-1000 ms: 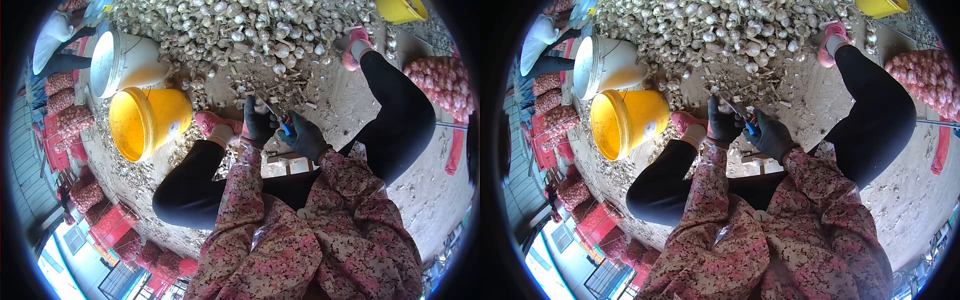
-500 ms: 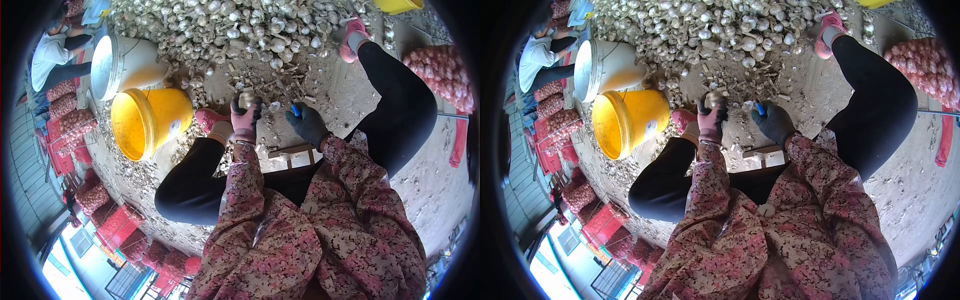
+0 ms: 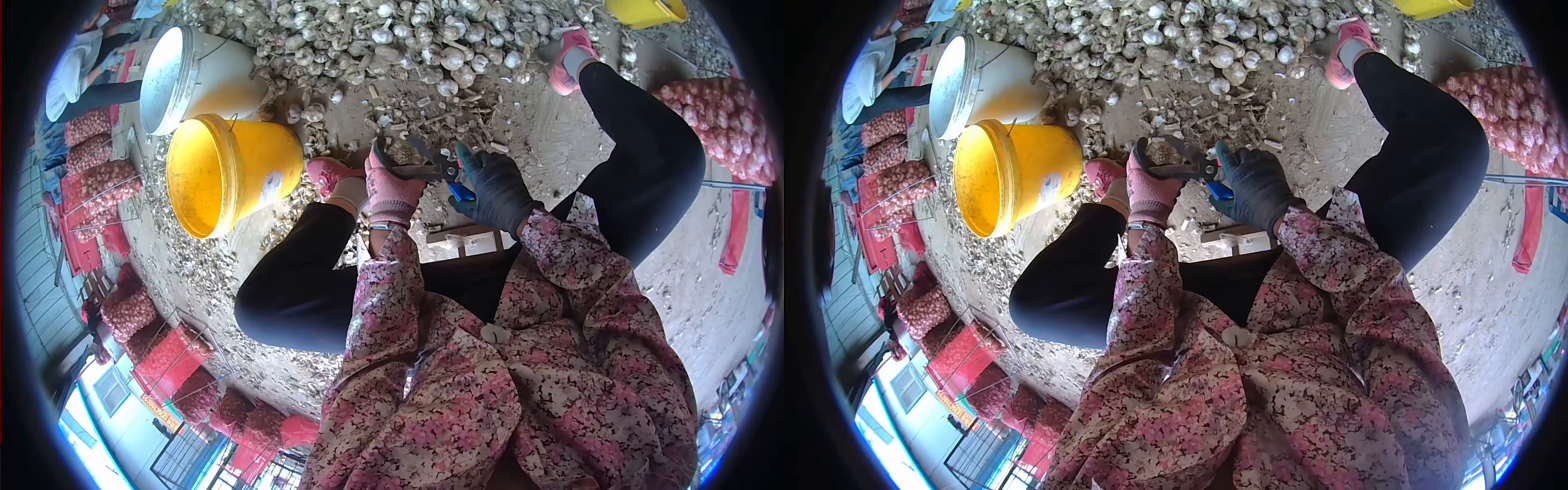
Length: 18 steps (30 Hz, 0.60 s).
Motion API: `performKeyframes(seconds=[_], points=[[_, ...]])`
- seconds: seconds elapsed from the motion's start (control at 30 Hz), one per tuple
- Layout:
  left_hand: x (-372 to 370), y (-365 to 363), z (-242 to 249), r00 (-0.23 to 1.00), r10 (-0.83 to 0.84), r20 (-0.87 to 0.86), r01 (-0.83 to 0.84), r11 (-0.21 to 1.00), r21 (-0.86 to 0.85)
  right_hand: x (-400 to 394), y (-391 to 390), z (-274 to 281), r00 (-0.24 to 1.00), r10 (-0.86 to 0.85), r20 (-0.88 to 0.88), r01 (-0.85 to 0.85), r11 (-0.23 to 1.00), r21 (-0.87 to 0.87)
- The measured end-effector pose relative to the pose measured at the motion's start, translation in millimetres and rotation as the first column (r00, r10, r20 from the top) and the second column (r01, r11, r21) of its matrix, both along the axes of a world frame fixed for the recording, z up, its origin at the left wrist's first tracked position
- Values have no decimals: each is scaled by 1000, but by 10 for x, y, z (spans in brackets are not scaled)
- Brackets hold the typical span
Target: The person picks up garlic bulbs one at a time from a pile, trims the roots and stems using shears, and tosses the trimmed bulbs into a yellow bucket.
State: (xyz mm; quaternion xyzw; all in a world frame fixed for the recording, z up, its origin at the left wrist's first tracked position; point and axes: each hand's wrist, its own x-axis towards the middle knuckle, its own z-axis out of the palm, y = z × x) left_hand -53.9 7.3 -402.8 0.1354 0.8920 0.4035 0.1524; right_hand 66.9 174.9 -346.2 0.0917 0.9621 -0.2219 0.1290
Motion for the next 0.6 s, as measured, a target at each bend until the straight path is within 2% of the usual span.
performKeyframes(seconds=[0.03, 0.13, 0.17, 0.2, 0.27, 0.3, 0.4, 0.43, 0.5, 0.6], points=[[24, 24, 94, 993, -40, -115, 28, 994, -102, 14, 0, -18, 1000, -3, 6, 3, 1000, -3], [48, 73, 287, 982, -92, -165, 67, 986, -149, 17, 31, -176, 999, -26, -29, 26, 1000, -8], [26, 30, 79, 983, -52, -177, 48, 998, -30, 38, 41, -302, 1000, -28, -11, 28, 999, -26], [31, -37, -69, 983, -61, -176, 56, 998, -34, 56, 52, -366, 1000, -30, 8, 30, 999, -44], [-15, -74, -222, 999, -34, -12, 35, 994, 106, 61, 79, -333, 998, -39, 42, 44, 992, -118], [22, -48, -157, 999, 29, 18, -30, 998, 47, 44, 99, -310, 997, -37, 74, 51, 981, -185], [44, 69, -86, 968, 2, 253, -82, 948, 308, 60, 80, -322, 999, -42, 21, 45, 976, -211], [41, 123, 28, 967, -2, 256, -79, 949, 306, 69, 69, -261, 999, -33, 9, 34, 980, -198], [63, 195, 250, 962, -73, 264, 63, 997, 44, 60, 44, -262, 999, -40, 34, 46, 982, -181], [53, 202, 290, 962, -157, 223, 167, 986, -27, 53, 50, -293, 997, -51, 65, 62, 982, -179]])
